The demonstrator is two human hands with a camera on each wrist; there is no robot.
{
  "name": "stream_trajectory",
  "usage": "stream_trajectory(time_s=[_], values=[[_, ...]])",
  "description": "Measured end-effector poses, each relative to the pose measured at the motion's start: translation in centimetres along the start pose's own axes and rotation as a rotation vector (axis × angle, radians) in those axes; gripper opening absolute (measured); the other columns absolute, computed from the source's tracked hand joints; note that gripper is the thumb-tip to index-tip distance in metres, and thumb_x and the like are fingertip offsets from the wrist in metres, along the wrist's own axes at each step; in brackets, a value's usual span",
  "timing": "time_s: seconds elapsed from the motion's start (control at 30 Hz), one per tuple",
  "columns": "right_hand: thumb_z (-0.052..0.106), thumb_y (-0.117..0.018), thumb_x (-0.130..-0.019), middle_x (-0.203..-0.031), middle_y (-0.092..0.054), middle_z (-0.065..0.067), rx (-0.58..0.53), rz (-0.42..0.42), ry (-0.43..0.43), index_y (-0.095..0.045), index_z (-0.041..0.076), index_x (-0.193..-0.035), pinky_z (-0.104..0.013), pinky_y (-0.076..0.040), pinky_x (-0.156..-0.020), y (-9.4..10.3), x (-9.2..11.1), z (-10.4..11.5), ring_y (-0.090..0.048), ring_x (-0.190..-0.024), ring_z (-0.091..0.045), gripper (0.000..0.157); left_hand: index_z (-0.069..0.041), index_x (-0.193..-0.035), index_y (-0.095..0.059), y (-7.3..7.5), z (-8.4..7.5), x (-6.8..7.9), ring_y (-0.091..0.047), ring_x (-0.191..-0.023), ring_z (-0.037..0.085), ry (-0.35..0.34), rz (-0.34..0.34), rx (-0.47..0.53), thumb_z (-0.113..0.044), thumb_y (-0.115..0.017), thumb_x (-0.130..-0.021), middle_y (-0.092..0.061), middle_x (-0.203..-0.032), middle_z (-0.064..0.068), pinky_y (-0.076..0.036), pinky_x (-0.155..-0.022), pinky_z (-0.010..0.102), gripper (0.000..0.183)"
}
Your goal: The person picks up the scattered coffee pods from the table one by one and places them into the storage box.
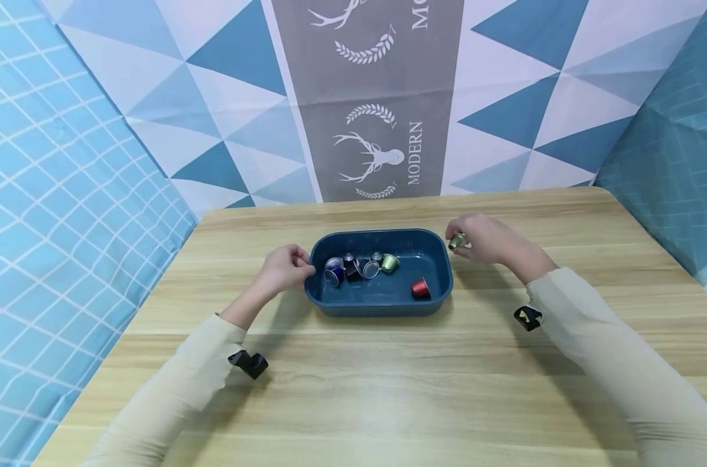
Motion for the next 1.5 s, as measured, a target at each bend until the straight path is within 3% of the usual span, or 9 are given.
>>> stream_trajectory(time_s=[0.27,0.47,1.2,1.5], values=[[0.0,-0.075,-0.078,-0.09,-0.069,-0.009,0.018,-0.106,0.02,-0.066,0.003,-0.095,-0.04,-0.056,-0.073,1.6,0.4,1.2,-0.065,-0.079,-0.02,0.019,-0.001,-0.095,-0.059,0.2,-0.2,0.5,-0.058,-0.057,0.011,-0.016,-0.029,-0.036,-0.01,-0.067,-0.084,-0.057,-0.08,0.005,-0.048,-0.056,0.019,0.017],[0.0,-0.074,-0.078,-0.092,-0.069,-0.01,0.015,-0.121,0.067,-0.066,0.003,-0.096,-0.042,-0.056,-0.074,2.8,0.5,2.7,-0.065,-0.082,-0.022,0.02,-0.001,-0.095,-0.059,0.3,-0.4,0.3,-0.058,-0.057,0.01,-0.023,-0.042,-0.04,-0.012,-0.067,-0.084,-0.058,-0.08,0.005,-0.046,-0.056,0.018,0.017],[0.004,-0.074,-0.08,-0.095,-0.069,-0.006,-0.023,0.094,0.079,-0.067,0.008,-0.095,-0.034,-0.055,-0.073,3.8,-0.4,6.7,-0.058,-0.079,-0.014,0.018,-0.001,-0.095,-0.06,-0.3,-0.1,0.4,-0.059,-0.058,0.01,0.015,-0.031,-0.04,-0.012,-0.07,-0.084,-0.059,-0.079,0.005,-0.047,-0.058,0.019,0.019],[0.006,-0.074,-0.081,-0.091,-0.067,-0.005,-0.001,0.181,0.115,-0.066,0.007,-0.096,-0.031,-0.05,-0.069,4.1,-1.8,7.8,-0.054,-0.074,-0.014,0.016,-0.001,-0.096,-0.059,-0.1,-0.4,0.6,-0.058,-0.058,0.01,0.016,-0.032,-0.037,-0.011,-0.069,-0.084,-0.058,-0.081,0.005,-0.048,-0.057,0.019,0.018]])
Point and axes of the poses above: each hand's wrist, its own x-axis away from the middle knuckle, its own y-axis out of the back of the hand, z = x × y, the point moved 1 cm from there along -x, towards the middle knuckle
